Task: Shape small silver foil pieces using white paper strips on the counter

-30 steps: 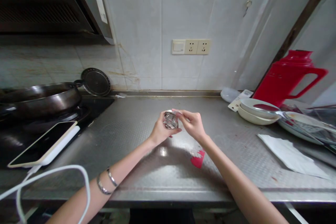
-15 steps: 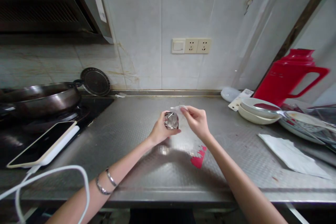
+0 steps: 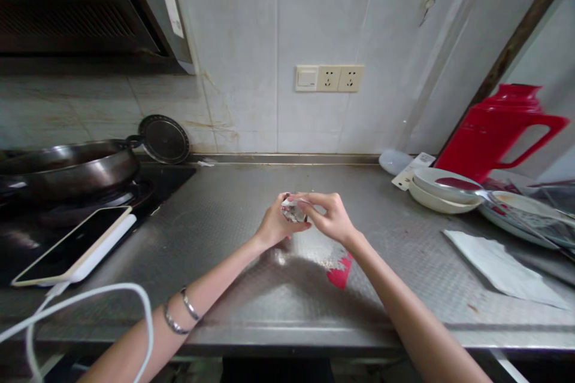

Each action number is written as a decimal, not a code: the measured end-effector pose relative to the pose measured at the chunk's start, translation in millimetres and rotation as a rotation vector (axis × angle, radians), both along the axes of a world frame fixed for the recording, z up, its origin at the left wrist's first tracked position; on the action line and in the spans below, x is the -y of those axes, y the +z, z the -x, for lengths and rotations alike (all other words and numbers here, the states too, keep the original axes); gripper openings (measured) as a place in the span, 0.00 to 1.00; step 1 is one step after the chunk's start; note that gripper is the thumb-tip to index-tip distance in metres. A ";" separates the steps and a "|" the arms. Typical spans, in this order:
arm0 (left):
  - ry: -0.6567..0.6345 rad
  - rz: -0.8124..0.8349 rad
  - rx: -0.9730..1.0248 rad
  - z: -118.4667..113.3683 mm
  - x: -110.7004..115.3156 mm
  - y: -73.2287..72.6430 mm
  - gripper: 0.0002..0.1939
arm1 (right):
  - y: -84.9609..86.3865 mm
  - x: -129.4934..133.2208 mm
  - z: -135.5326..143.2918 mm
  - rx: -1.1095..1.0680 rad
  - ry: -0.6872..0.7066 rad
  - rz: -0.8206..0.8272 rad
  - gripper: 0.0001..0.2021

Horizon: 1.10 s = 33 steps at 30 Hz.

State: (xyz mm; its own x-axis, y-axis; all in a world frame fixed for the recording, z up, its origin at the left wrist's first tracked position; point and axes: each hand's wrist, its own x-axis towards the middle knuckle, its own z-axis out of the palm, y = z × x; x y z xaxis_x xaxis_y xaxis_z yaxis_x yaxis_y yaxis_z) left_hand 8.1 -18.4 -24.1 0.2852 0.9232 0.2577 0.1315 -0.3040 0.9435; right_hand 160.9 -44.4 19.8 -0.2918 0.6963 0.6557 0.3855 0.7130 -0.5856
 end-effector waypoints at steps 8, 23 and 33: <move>-0.021 0.074 0.039 -1.5 6.5 10.5 0.35 | -3.2 -9.5 2.1 -0.203 -0.155 0.022 0.10; 0.053 0.165 0.101 3.0 1.1 19.1 0.28 | -3.5 4.5 4.5 -0.010 0.085 -0.130 0.13; 0.072 -0.016 -0.097 1.5 -0.8 6.7 0.29 | -6.1 -2.4 8.4 -0.001 -0.096 -0.381 0.12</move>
